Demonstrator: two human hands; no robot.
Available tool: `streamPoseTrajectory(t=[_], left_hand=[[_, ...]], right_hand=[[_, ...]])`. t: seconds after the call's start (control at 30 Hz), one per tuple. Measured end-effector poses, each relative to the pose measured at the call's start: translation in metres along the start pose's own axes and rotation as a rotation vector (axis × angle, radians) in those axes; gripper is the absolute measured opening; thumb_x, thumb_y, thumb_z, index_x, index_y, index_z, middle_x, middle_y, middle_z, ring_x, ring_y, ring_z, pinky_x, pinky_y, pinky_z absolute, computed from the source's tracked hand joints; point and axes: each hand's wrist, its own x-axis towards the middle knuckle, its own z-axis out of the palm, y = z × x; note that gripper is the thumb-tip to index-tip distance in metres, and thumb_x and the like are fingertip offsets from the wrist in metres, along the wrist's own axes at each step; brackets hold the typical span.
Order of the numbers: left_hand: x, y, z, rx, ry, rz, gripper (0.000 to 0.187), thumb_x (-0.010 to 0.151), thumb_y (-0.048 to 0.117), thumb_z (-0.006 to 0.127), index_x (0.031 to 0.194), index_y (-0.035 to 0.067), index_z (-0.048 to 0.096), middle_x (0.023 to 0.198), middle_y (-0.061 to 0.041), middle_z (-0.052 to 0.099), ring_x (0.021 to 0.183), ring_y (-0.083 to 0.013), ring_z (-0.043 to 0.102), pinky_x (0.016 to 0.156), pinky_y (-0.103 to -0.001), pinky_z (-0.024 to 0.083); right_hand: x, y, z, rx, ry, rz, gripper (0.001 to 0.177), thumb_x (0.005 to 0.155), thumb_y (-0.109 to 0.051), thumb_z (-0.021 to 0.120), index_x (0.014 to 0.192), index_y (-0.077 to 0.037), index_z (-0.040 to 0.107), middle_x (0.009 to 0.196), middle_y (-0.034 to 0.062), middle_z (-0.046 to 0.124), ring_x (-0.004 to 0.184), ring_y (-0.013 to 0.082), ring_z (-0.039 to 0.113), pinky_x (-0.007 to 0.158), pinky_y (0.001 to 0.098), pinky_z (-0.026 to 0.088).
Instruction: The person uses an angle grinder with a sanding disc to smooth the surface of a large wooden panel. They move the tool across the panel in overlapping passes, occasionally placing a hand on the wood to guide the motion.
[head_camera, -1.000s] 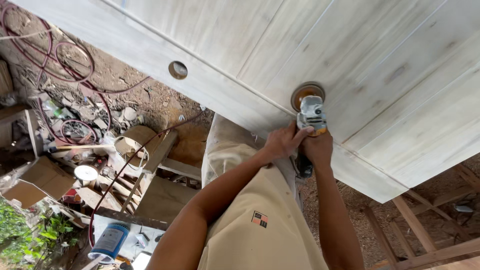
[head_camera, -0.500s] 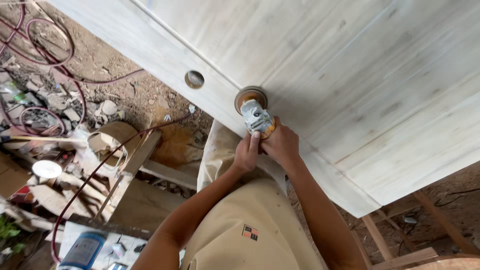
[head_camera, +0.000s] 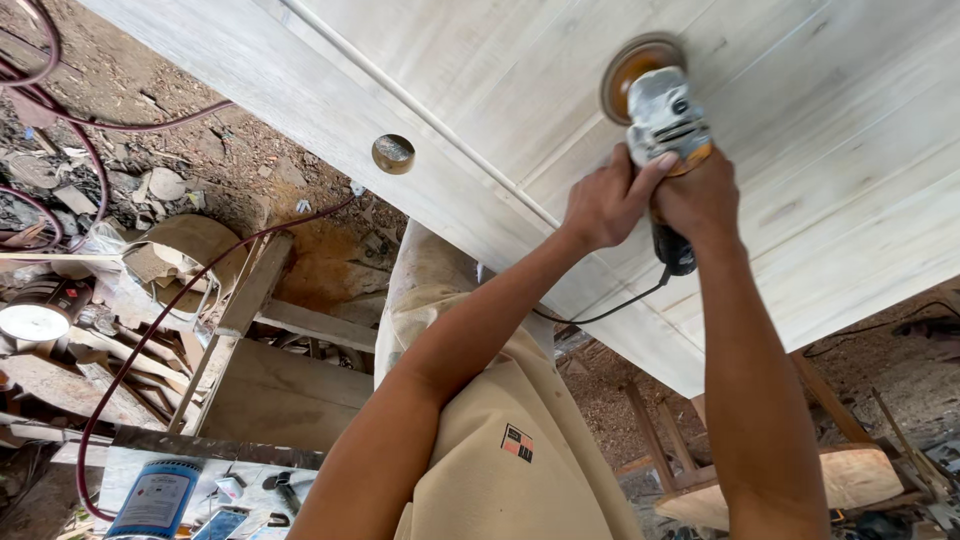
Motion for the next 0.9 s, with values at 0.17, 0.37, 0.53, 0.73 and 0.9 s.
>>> streamPoseTrajectory(t=[0.17,0.37,0.53,0.73,0.9], left_hand=[[-0.010,-0.010,-0.002,0.020,-0.004,-0.002,0.074,0.093,0.073,0.032,0.110,0.004,0.053,0.080,-0.018,0.076,0.086,-0.0374,0.076,0.085,-0.048,0.054],[-0.099,-0.069,-0.033,-0.136,0.079,-0.091,0.063,0.099,0.061,0.030,0.123,0.006,0.049,0.077,-0.012,0.075,0.071,-0.0284,0.078,0.075,-0.041,0.058],[-0.132,-0.093,-0.029,-0.042,0.063,-0.067,0.066,0.098,0.061,0.029,0.133,0.008,0.049,0.080,-0.016,0.076,0.074,-0.0291,0.077,0.078,-0.042,0.055],[-0.130,-0.120,0.098,0.339,-0.100,-0.002,0.078,0.102,0.072,0.031,0.131,0.004,0.055,0.087,-0.021,0.073,0.087,-0.0394,0.072,0.082,-0.051,0.053],[-0.119,-0.131,0.222,0.468,-0.288,0.048,0.093,0.087,0.081,0.027,0.121,-0.001,0.052,0.078,-0.020,0.075,0.079,-0.0359,0.076,0.077,-0.048,0.059]], right_hand=[[-0.011,0.012,0.009,0.194,-0.047,-0.060,0.045,0.088,-0.041,0.079,0.115,-0.006,0.072,0.104,0.0138,0.078,0.095,0.0294,0.075,0.080,0.0415,0.057],[-0.065,0.000,0.085,-0.130,-0.115,-0.131,0.059,0.077,-0.044,0.080,0.119,-0.007,0.064,0.087,0.0212,0.074,0.087,0.0437,0.071,0.077,0.0518,0.056],[-0.104,0.022,0.121,-0.013,-0.088,-0.035,0.057,0.078,-0.046,0.078,0.118,-0.007,0.063,0.085,0.0203,0.075,0.086,0.0427,0.072,0.079,0.0516,0.056],[-0.150,0.173,0.110,0.219,0.034,0.135,0.046,0.084,-0.042,0.070,0.115,-0.008,0.069,0.098,0.0165,0.077,0.092,0.0362,0.074,0.079,0.0449,0.056],[-0.185,0.305,0.115,0.598,0.224,0.295,0.042,0.093,-0.039,0.069,0.109,-0.001,0.071,0.092,0.0137,0.074,0.081,0.0223,0.070,0.068,0.0370,0.053]])
